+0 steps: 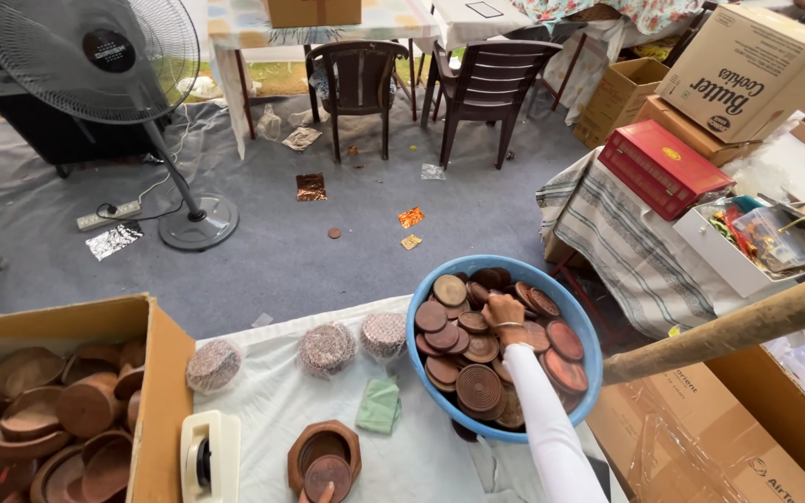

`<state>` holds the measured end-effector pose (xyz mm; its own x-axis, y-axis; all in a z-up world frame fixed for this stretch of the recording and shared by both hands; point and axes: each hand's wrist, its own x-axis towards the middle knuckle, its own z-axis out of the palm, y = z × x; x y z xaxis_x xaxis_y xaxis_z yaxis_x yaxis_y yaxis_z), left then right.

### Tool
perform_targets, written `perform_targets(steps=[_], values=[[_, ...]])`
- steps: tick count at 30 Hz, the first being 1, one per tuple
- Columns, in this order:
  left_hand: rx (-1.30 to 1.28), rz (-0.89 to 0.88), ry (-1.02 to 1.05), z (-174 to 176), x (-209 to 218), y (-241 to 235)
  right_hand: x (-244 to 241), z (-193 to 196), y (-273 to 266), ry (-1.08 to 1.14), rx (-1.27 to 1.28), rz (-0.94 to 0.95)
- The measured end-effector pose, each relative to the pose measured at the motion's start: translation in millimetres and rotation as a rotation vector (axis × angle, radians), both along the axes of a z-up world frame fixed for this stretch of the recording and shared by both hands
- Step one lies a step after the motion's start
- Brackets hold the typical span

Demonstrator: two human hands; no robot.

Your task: The person picks up small, round wooden items from a blue basin and wipes them with a green cloth. The person also handles a small wooden bowl, wiping its interior and exterior surfaces. The cleaned items are placed on the table.

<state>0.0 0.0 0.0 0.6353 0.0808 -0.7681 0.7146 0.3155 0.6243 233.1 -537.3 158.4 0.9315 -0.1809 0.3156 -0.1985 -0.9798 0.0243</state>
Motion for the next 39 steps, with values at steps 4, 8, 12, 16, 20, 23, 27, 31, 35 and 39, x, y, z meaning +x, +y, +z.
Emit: perform_targets(steps=[4,8,12,16,20,23,27,31,35,39], values=[[0.014,0.018,0.025,-34.1,7.7,-30.2,-60.8,58.1,40.9,-0.435,0.145,0.12],[-0.003,-0.009,-0.015,-29.7,0.5,-34.4,-132.3,91.8,115.7,-0.594,0.131,0.391],[-0.099,-0.012,-0.199,18.5,-4.4,-48.1,-196.6,63.2,196.4,-0.538,0.179,0.839],[-0.205,-0.017,-0.287,34.1,-5.7,-56.4,-244.5,25.4,257.1,-0.444,0.231,0.985],[-0.249,-0.072,-0.342,71.7,-16.5,-54.7,-263.7,7.0,280.0,-0.3,0.14,1.14],[-0.193,-0.109,-0.391,95.0,-28.5,-47.1,-266.9,-1.2,287.7,-0.258,0.117,1.139],[-0.195,-0.123,-0.437,72.8,-31.4,-41.5,-270.0,-18.9,293.7,-0.152,0.158,1.181],[-0.165,-0.152,-0.437,71.6,-33.0,-36.6,-257.3,18.9,319.4,-0.155,0.406,1.072],[-0.145,-0.225,-0.374,53.7,-41.4,-30.9,-247.3,-13.7,324.5,0.352,0.685,0.904],[-0.005,-0.182,-0.247,41.9,-45.9,-21.0,-226.9,-38.8,333.7,0.534,0.647,0.748]])
